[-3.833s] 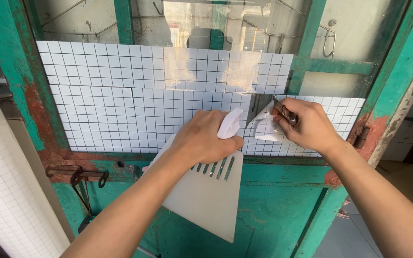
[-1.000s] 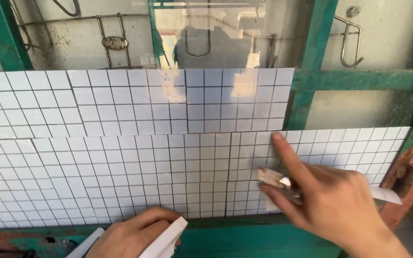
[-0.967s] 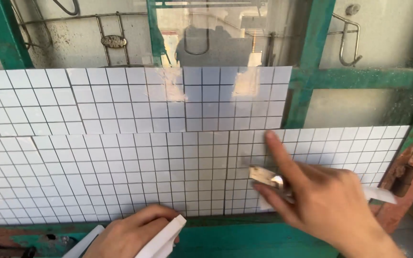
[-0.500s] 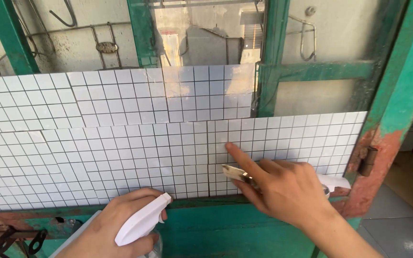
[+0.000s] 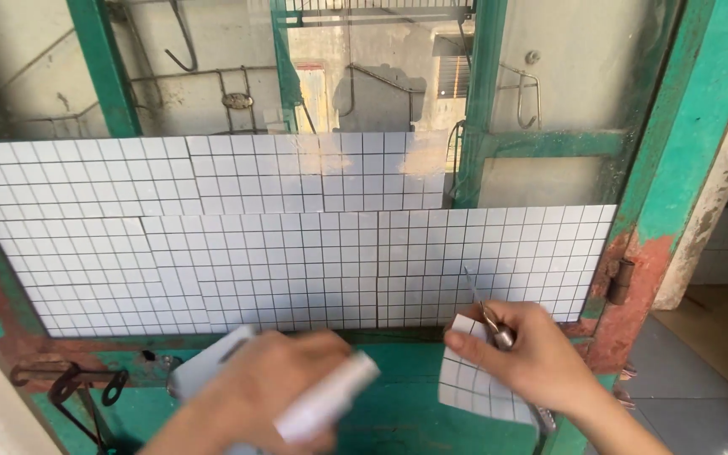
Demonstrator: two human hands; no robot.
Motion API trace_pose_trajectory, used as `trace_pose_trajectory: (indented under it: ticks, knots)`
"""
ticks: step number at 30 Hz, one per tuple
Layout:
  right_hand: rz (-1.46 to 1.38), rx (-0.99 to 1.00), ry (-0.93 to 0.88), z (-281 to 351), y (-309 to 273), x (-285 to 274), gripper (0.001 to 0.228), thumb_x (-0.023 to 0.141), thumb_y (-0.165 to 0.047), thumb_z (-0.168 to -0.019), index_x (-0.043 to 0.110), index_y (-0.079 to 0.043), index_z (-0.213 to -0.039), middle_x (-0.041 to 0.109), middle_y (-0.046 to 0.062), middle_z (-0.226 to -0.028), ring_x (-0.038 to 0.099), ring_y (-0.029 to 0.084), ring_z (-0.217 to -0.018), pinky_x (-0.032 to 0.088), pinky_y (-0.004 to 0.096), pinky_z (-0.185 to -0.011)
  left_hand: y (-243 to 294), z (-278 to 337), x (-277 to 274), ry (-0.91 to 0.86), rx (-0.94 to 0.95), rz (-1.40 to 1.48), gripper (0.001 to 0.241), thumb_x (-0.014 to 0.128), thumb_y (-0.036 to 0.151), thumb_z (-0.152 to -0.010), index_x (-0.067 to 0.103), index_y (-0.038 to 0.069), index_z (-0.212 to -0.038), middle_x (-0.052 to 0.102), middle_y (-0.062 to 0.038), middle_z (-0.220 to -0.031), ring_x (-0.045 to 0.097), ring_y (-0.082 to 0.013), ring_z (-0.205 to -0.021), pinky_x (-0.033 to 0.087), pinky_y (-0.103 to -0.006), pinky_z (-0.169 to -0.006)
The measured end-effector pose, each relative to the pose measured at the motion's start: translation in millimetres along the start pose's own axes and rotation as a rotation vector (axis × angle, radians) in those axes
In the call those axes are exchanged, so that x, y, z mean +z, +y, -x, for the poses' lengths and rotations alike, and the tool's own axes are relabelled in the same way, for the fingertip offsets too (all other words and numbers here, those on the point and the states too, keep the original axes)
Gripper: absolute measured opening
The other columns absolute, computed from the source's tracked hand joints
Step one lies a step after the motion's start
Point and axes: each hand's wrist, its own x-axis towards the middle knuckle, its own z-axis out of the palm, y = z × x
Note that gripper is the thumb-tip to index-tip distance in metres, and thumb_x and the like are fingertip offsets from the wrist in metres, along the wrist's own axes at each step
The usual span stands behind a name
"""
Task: Cutting a piece of vinyl wrap to size and applying it to a glass pane on a door using a spray bottle and a squeegee.
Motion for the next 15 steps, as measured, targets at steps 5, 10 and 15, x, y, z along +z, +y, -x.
trace_pose_trajectory:
  ticks: [5, 10, 15]
  knots:
    - [-0.636, 0.327, -0.246, 1, 2, 23, 0.046, 0.072, -0.034, -0.098, 0.052, -0.006, -0.067, 0.047, 0.005, -0.054, 0.047, 0.017, -0.044, 0.032, 0.031, -0.042, 75, -62, 12, -0.705, 0.146, -0.125, 0.019, 0.042, 0.025, -0.106, 0.050, 0.013, -0.119, 0.061, -0.007, -0.116, 0.068, -0.0408, -0.083, 0.046, -0.0529, -0.064]
    - [-0.523, 0.046, -0.438, 23, -29, 15, 0.057, 0.089, -0.041, -0.082, 0.048, -0.011, -0.057, 0.033, -0.004, -0.056, 0.029, 0.008, -0.054, 0.014, 0.029, -0.053, 39, -95, 142, -0.274, 0.628, -0.266, 0.026, 0.071, 0.025, -0.090, 0.074, 0.015, -0.066, 0.079, -0.005, -0.086, 0.077, -0.0210, -0.084, 0.059, -0.0390, -0.081]
    - [-0.444, 0.157, -0.399, 36, -61, 4, 0.032, 0.086, -0.013, -0.090, 0.069, 0.000, -0.065, 0.057, 0.000, -0.057, 0.046, 0.009, -0.054, 0.028, 0.029, -0.048, -75, -138, 443, 0.257, 0.441, -0.358, 0.009, 0.077, 0.015, -0.087, 0.078, 0.016, -0.097, 0.076, -0.003, -0.101, 0.073, -0.0166, -0.107, 0.049, -0.0389, -0.110]
